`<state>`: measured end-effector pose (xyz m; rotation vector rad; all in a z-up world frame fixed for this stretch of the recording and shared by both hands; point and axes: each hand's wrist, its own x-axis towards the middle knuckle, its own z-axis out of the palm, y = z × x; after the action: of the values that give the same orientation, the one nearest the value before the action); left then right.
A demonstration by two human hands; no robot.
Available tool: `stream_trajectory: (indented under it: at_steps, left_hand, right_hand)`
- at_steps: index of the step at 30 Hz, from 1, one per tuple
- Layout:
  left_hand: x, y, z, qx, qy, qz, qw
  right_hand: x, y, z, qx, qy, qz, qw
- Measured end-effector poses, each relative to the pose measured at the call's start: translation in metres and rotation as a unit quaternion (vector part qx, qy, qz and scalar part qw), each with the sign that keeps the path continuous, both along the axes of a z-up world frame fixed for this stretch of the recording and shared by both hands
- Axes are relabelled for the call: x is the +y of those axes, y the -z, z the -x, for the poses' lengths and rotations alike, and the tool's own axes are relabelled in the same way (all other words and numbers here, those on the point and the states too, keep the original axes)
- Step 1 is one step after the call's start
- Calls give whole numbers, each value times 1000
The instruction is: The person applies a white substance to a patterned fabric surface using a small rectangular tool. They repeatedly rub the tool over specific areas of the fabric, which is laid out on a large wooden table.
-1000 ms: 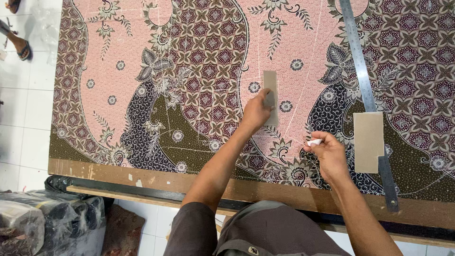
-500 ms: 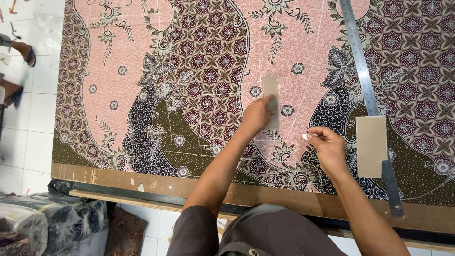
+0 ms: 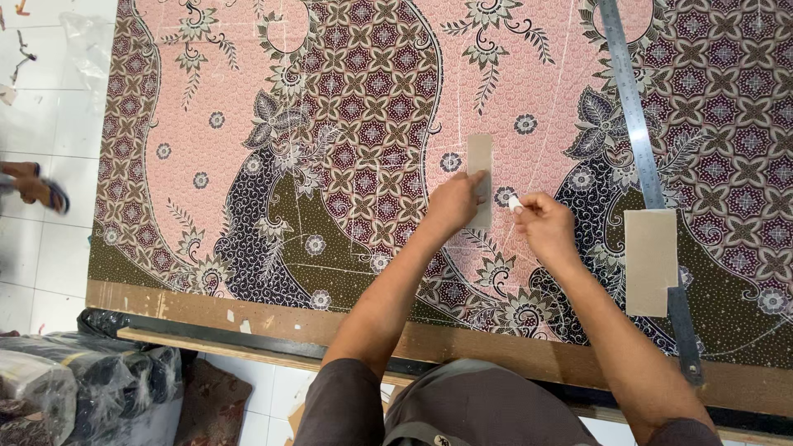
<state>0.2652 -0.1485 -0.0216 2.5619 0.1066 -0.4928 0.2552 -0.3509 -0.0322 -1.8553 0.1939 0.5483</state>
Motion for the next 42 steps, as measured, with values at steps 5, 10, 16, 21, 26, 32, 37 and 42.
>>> stream_trajectory:
  at_steps: [5, 10, 16, 21, 26, 32, 37, 42]
  left_hand:
    - [-1, 6, 1, -21, 16, -11, 1000]
    - [0, 15, 3, -39, 2, 9, 999]
    - [-1, 19, 7, -86, -4, 24, 996]
    - [-2, 14, 7, -80, 5, 11, 997]
    - [-4, 9, 8, -85, 13, 6, 996]
    - [-7, 4, 5, -49, 18, -10, 999]
    - [-8, 4, 6, -58, 12, -10, 998]
    - [-7, 5, 7, -100, -4, 12, 995]
  right_hand:
    - [20, 8, -31, -109, -29, 83, 990]
    - [34, 12, -53, -202, -72, 141, 967]
    - [40, 17, -57, -248, -84, 136, 956]
    - [45, 27, -70, -321, -114, 178, 923]
    - [54, 34, -95, -325, -115, 207, 916]
    - [46, 18, -75, -298, -168, 218, 914]
    - [30, 5, -12, -244, -185, 199, 931]
    - [31, 4, -13, -323, -180, 200, 907]
